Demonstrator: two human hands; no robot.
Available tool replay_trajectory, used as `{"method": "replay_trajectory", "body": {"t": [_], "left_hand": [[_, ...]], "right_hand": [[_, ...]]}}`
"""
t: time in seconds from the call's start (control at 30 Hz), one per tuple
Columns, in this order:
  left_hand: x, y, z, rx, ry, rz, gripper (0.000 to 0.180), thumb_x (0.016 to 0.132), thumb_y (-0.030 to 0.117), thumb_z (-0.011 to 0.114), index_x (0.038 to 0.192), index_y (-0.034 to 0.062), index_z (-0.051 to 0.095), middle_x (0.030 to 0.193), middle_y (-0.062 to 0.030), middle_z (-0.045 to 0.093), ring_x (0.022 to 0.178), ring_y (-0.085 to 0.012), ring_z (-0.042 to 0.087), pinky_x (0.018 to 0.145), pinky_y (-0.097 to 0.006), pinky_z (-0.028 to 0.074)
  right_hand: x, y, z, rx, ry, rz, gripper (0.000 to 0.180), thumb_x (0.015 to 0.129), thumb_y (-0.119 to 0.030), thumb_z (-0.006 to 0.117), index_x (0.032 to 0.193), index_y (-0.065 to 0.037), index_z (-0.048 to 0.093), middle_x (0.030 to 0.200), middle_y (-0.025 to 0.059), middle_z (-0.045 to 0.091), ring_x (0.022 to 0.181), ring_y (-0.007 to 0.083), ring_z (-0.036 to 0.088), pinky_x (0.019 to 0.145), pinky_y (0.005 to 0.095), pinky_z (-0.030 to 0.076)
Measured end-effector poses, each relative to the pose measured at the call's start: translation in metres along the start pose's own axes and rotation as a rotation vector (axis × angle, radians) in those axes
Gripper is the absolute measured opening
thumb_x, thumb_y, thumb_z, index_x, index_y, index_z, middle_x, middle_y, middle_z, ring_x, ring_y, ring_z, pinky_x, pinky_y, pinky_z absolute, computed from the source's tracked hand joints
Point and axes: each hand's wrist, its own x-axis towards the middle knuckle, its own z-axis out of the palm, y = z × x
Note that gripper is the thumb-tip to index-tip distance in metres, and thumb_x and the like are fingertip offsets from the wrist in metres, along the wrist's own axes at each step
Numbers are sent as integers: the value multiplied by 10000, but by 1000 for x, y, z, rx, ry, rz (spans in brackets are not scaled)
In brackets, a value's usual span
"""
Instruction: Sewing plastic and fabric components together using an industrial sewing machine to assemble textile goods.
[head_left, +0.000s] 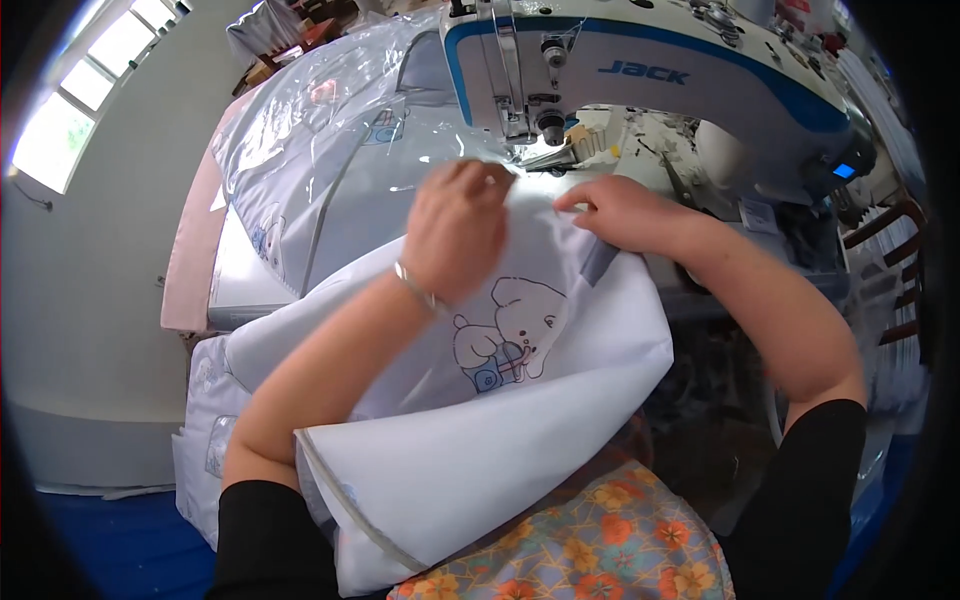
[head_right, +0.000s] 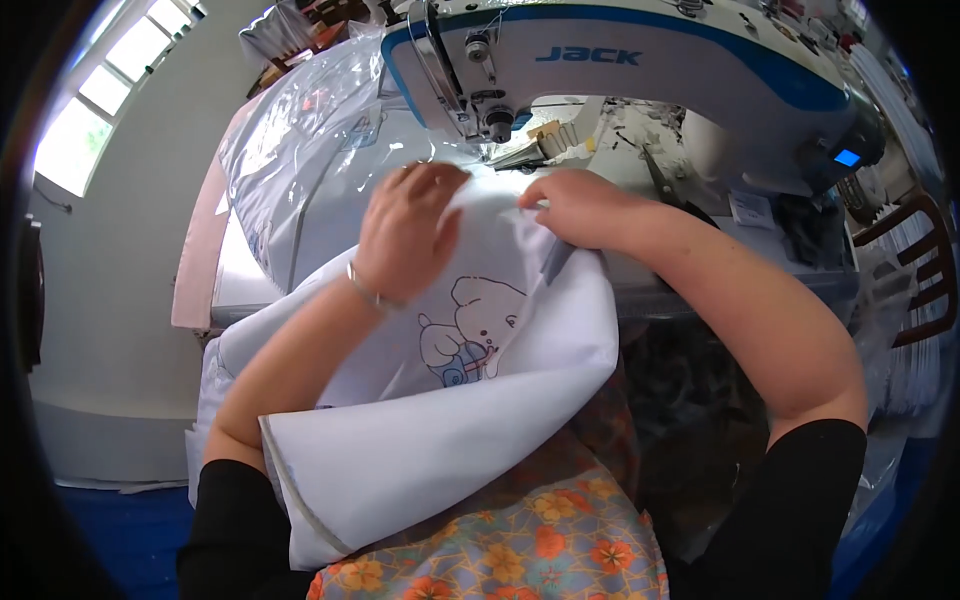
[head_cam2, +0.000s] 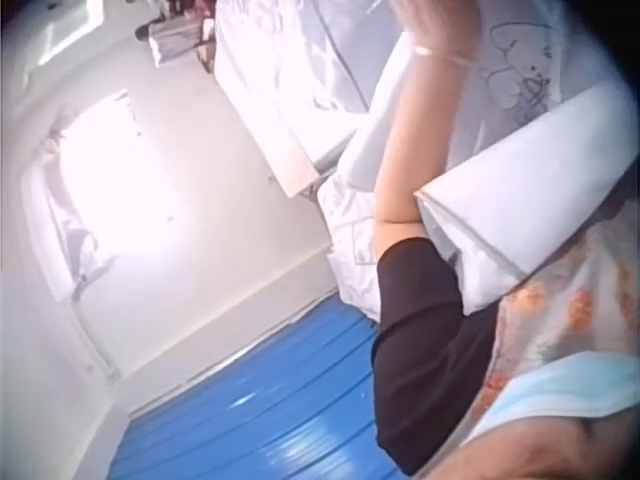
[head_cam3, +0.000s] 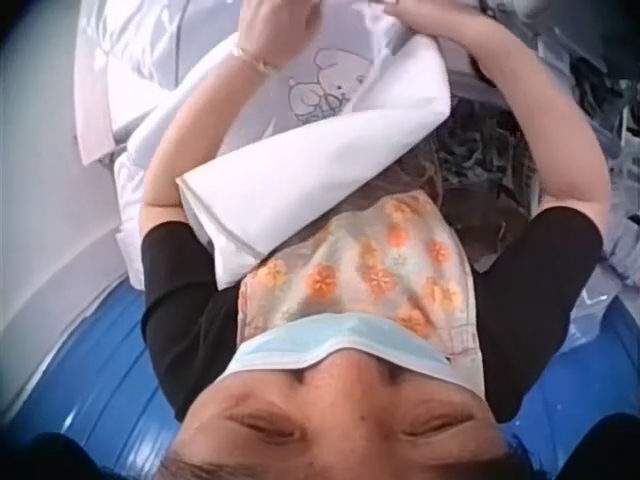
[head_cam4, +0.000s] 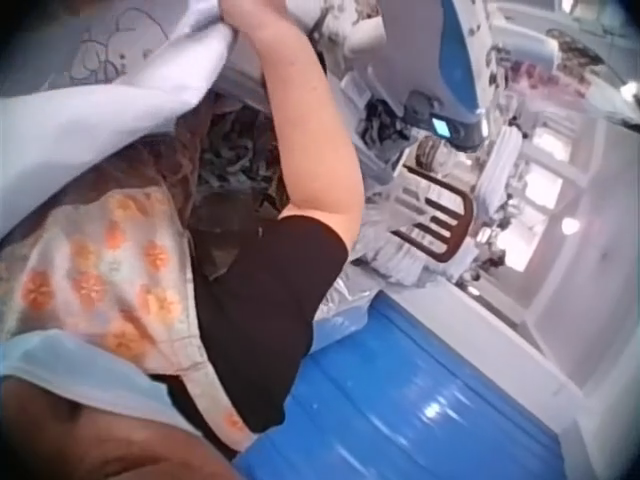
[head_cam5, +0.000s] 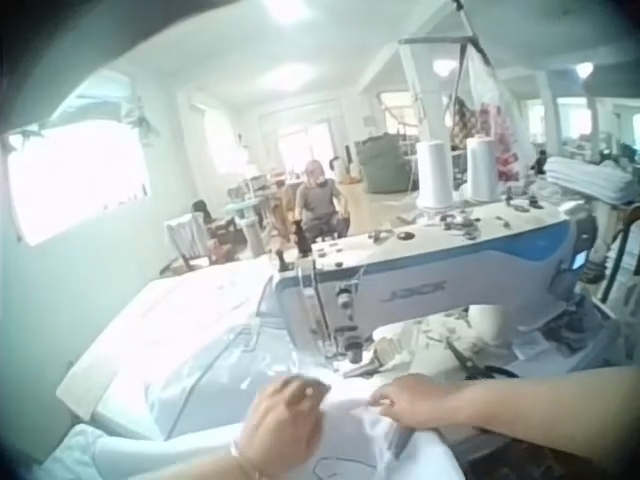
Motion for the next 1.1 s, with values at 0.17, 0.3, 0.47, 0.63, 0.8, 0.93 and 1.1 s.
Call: {"method": "replay_trajectory", "body": {"t": [0.17, 0.3, 0.47, 0.63, 0.8, 0.93, 1.1], "left_hand": [[9, -71, 43, 140, -103, 131, 206, 803, 94, 630, 979, 90, 737, 1034, -54, 687, 1067, -235, 609, 995, -373, 444], [19, -77, 51, 111, -197, 230, 191, 816, 137, 630, 965, 131, 749, 985, -23, 677, 1023, -212, 623, 987, -350, 449], [26, -79, 49, 54, -234, 266, 177, 811, 157, 635, 947, 158, 748, 917, -11, 648, 992, -204, 620, 964, -331, 460], [31, -80, 48, 89, -274, 268, 204, 796, 166, 635, 967, 186, 744, 912, -5, 638, 989, -195, 612, 944, -321, 468], [37, -82, 44, 116, -407, 294, 239, 803, 161, 622, 1014, 185, 732, 956, -21, 647, 1038, -211, 603, 977, -328, 462], [24, -88, 43, 110, -196, 360, 234, 807, 158, 618, 1012, 140, 729, 1026, -38, 663, 1078, -218, 600, 1016, -335, 446], [29, -91, 37, 159, -191, 384, 202, 817, 134, 605, 971, 77, 723, 1071, -55, 678, 1090, -217, 606, 1005, -351, 463]], "right_hand": [[3, -57, -3, -314, -142, 49, 328, 864, -51, 526, 1168, -45, 650, 1027, 206, 672, 1001, 364, 656, 846, 451, 517], [10, -39, 31, -422, 104, -1, 347, 880, -56, 530, 1212, -56, 629, 1014, 212, 584, 888, 385, 650, 769, 460, 534], [9, -33, 54, -228, 268, -53, 417, 900, -99, 562, 1313, -111, 610, 933, 187, 594, 822, 369, 648, 737, 456, 543], [12, -36, 59, -151, 340, -35, 388, 901, -107, 564, 1285, -99, 622, 908, 180, 596, 809, 372, 646, 729, 459, 541], [16, -35, 58, -101, 353, -27, 356, 899, -113, 577, 1249, -86, 640, 918, 169, 592, 822, 368, 642, 743, 457, 538], [10, -30, 43, -206, 376, -112, 351, 870, -98, 627, 1218, -72, 658, 1088, 158, 623, 999, 349, 632, 891, 437, 519], [13, -11, 43, -266, 330, -506, 371, 838, -76, 659, 1201, 1, 654, 1299, 167, 606, 1225, 327, 569, 1077, 429, 443]]}}
